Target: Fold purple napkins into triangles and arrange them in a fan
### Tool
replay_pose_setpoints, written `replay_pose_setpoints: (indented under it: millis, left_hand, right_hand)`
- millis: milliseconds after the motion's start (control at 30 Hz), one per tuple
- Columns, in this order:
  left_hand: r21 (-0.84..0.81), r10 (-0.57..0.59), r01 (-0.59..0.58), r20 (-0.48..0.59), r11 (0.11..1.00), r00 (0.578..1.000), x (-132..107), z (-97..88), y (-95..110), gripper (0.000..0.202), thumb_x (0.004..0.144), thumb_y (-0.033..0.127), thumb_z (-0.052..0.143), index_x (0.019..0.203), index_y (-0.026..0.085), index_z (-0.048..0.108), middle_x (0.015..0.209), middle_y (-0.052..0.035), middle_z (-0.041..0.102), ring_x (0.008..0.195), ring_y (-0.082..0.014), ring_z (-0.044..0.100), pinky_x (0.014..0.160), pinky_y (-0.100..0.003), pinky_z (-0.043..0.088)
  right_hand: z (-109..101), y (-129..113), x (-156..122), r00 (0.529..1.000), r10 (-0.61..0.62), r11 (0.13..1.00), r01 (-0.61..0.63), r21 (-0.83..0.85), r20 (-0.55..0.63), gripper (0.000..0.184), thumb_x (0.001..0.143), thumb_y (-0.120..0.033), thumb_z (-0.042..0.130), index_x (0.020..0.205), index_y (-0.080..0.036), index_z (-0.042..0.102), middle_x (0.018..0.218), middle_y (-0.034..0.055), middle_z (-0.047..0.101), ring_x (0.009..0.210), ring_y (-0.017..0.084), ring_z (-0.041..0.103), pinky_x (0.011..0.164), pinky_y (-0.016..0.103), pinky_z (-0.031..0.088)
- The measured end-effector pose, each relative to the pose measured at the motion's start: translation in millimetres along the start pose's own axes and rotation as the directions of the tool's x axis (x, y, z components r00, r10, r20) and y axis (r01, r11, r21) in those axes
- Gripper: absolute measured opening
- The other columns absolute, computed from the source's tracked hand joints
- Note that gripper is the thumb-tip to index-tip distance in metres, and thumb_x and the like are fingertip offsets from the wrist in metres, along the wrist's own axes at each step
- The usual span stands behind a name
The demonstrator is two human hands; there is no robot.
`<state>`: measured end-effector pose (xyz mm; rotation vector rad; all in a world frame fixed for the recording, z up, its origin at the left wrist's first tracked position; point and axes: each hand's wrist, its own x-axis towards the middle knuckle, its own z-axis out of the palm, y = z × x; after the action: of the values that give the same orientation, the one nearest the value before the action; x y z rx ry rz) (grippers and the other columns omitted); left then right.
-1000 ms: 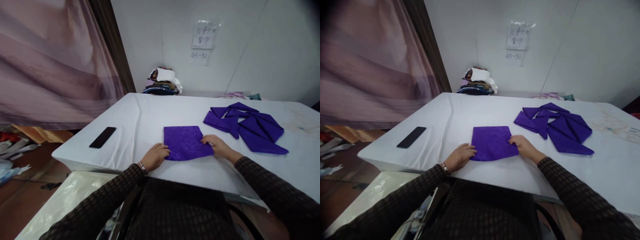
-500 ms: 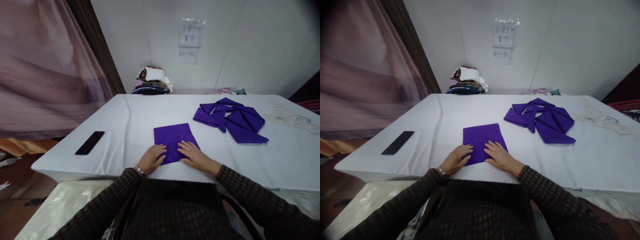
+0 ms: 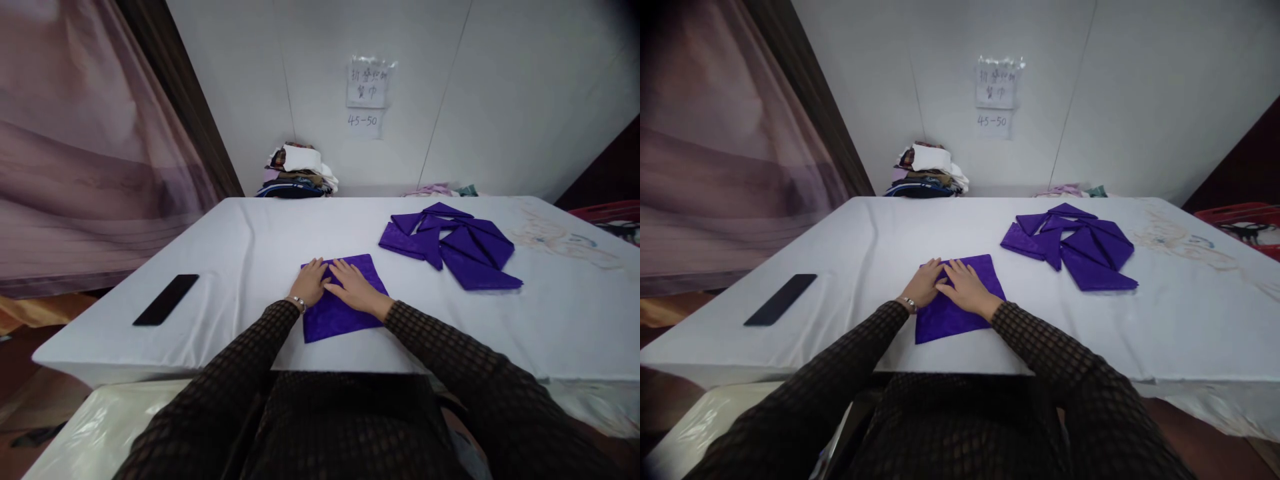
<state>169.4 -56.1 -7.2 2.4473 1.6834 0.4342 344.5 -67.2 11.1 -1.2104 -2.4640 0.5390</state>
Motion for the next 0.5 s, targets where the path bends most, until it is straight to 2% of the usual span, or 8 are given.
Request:
replay_pose_setpoints:
  millis: [100,200,333,500]
  left_hand:
    - [0.102,-0.116,0.108,0.080,0.989,0.990,12,17.6,-4,0.055,0.087,0.027,0.041,0.139,0.012,0.038,0.149,-0.0148,0.032,0.139,-0.0291,0.024,0.112,-0.047,0.022]
    - [0.126,-0.141,0.127,0.109,0.984,0.984,12,28.6,-9,0.057,0.089,0.035,0.035,0.140,0.010,0.036,0.150,-0.0150,0.029,0.140,-0.0282,0.021,0.113,-0.045,0.018]
    - [0.106,-0.128,0.119,0.088,0.987,0.988,10,30.9,-11,0.061,0.090,0.045,0.033,0.139,0.008,0.037,0.150,-0.0161,0.030,0.140,-0.0285,0.022,0.113,-0.046,0.018]
    - [0.091,-0.119,0.113,0.064,0.989,0.991,10,33.2,-12,0.060,0.090,0.047,0.032,0.139,0.011,0.038,0.150,-0.0144,0.030,0.140,-0.0277,0.022,0.113,-0.046,0.018]
  right_hand:
    - [18,9,36,0.999,0.047,0.996,-0.045,-0.073,0.023,0.067,0.093,-0.054,0.031,0.144,-0.012,0.031,0.152,0.0167,0.024,0.140,0.029,0.016,0.111,0.048,0.014]
    - [29,29,50,0.992,0.097,0.988,-0.086,-0.130,0.080,0.069,0.093,-0.057,0.027,0.142,-0.009,0.033,0.151,0.0184,0.025,0.140,0.030,0.018,0.110,0.050,0.013]
    - [23,63,38,0.984,0.174,0.970,-0.163,-0.180,0.045,0.070,0.092,-0.060,0.023,0.143,-0.013,0.033,0.152,0.0142,0.025,0.140,0.027,0.016,0.111,0.049,0.009]
    - [7,97,16,0.943,0.331,0.912,-0.329,-0.245,-0.033,0.072,0.091,-0.062,0.021,0.145,-0.015,0.028,0.153,0.0122,0.023,0.141,0.026,0.015,0.110,0.050,0.008]
